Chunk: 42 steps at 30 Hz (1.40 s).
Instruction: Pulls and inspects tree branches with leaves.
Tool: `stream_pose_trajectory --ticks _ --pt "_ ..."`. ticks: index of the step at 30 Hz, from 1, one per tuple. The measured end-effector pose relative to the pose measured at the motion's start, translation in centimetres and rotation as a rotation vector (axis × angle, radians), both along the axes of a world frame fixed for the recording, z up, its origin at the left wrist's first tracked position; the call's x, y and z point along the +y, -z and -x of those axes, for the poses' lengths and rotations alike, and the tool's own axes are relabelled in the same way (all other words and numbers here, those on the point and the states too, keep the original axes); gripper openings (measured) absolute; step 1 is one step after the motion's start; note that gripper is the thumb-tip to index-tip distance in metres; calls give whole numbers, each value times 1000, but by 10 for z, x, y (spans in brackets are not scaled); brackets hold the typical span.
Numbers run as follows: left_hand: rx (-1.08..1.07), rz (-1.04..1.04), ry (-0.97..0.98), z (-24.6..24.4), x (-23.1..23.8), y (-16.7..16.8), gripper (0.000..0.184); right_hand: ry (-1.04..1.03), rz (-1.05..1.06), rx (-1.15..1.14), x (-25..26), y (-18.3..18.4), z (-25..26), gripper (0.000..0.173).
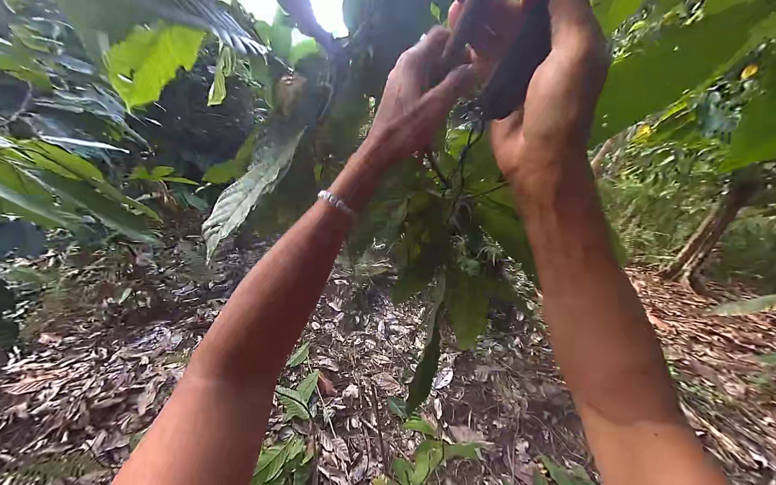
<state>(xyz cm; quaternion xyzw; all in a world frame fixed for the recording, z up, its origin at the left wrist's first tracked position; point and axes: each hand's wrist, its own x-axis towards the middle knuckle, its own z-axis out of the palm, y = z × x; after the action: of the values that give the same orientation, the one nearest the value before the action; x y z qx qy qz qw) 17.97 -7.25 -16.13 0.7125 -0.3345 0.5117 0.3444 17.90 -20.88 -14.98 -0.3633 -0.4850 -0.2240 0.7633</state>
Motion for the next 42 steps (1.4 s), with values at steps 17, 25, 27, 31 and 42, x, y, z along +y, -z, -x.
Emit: stream_pose_trajectory --ticks 17,25,27,31,42 --pt "170 -25 32 5 -23 -11 33 1140 1141 -130 -44 105 -23 50" --pt "159 -23 -13 11 -21 -4 36 1328 1287 -210 -24 87 -47 57" --pt "162 -26 -21 13 -19 -3 37 1282 1263 -238 -26 88 -48 50" --pt "139 -52 -28 10 -15 1 37 1372 1212 -378 -26 84 -55 39" --pt "136 -42 -69 12 -4 3 37 1399 1247 -522 -6 101 -60 33"
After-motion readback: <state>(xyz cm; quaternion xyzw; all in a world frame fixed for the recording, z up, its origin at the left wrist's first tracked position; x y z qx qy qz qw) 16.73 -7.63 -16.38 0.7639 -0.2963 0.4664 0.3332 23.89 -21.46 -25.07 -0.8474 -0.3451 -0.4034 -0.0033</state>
